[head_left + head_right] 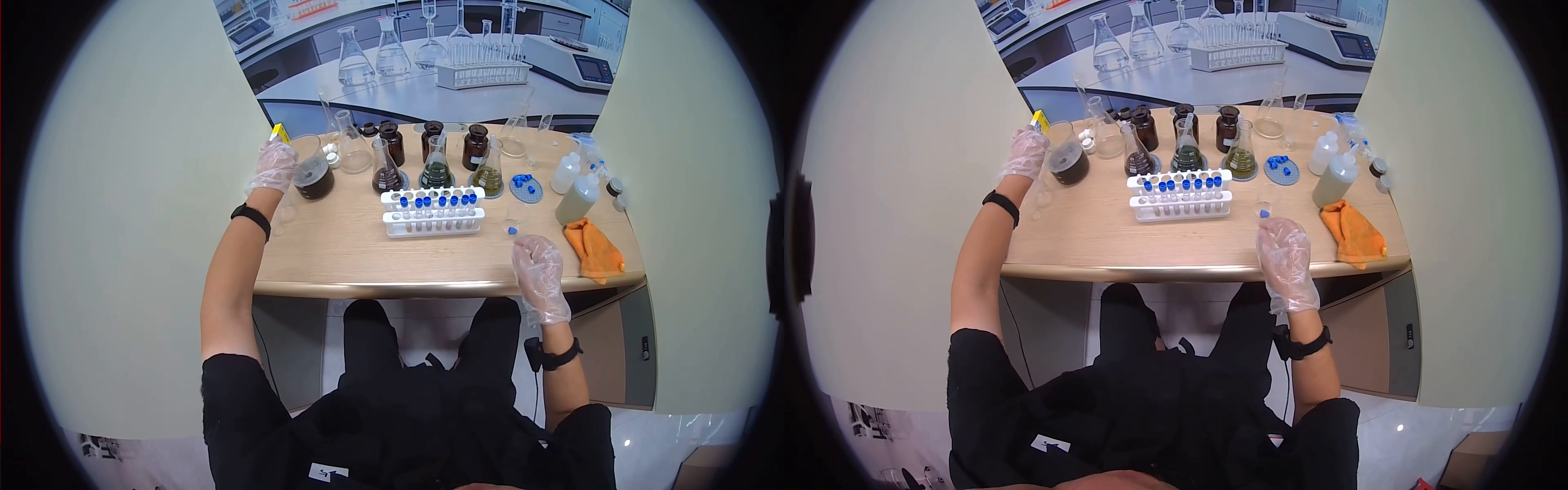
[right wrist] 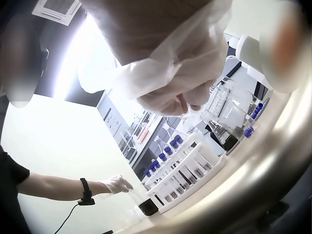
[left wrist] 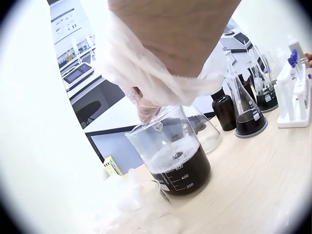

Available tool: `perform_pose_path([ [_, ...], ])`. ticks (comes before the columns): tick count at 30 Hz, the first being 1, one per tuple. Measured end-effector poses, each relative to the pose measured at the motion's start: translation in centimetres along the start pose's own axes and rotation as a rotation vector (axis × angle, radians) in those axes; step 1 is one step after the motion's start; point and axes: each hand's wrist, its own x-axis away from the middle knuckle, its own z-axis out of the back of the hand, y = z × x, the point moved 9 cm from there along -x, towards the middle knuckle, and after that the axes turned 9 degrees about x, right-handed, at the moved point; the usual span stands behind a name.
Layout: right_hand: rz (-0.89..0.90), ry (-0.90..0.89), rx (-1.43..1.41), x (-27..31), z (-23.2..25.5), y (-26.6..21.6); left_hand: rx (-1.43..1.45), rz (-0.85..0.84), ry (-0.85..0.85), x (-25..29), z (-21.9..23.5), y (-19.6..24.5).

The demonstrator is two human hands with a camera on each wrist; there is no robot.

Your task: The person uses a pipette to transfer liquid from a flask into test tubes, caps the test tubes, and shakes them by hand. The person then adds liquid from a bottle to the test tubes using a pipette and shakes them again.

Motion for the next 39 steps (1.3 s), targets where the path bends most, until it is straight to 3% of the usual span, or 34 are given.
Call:
perform_pose_path([
  [5, -0.026, -0.015, -0.04, 0.2, -0.4, 0.7, 0.103, 0.016, -0.023, 0.2, 0.2, 0.2],
  [8, -0.003, 0.0, -0.022, 0.4, -0.6, 0.8, 0.281, 0.131, 0.053, 0.1, 0.4, -1.1],
  [10, -0.012, -0.009, -0.057, 0.5, -0.9, 1.0, 0.022, -0.089, -0.065, 0.0, -0.2, 0.6],
  [13, -0.014, -0.023, -0.032, 0.6, -1.2, 1.1, -0.208, -0.22, 0.015, 1.5, 1.3, 2.7],
  [17, -0.044, -0.018, -0.079, 0.8, -1.2, 1.0, -0.215, -0.235, 0.044, 2.4, 2.3, 3.0],
  [19, -0.034, -0.029, -0.078, 0.9, -1.3, 0.9, 0.127, -0.033, 0.061, 2.6, 4.2, 2.0],
  [23, -0.049, -0.033, -0.119, 1.2, -2.1, 1.5, 0.205, -0.125, 0.191, 4.8, 6.3, 5.5],
  [25, -0.019, -0.05, -0.077, 1.1, -2.6, 1.2, 0.824, -0.202, 0.21, 7.4, 6.3, 7.8],
  [28, 0.08, -0.07, 0.013, 0.4, -2.8, -1.4, 1.023, -0.185, 0.135, 10.4, 5.0, 12.3],
  [32, 0.239, -0.097, 0.119, -1.8, -4.2, -5.8, 1.19, -0.176, 0.125, 13.9, 5.2, 16.6],
  [34, 0.403, 0.093, 0.066, -2.4, -4.0, -8.2, 1.166, -0.197, 0.122, 14.8, 4.0, 17.7],
  [39, 0.519, 0.053, 0.075, -5.5, -6.7, -12.4, 1.204, -0.233, 0.129, 16.4, 2.9, 19.0],
])
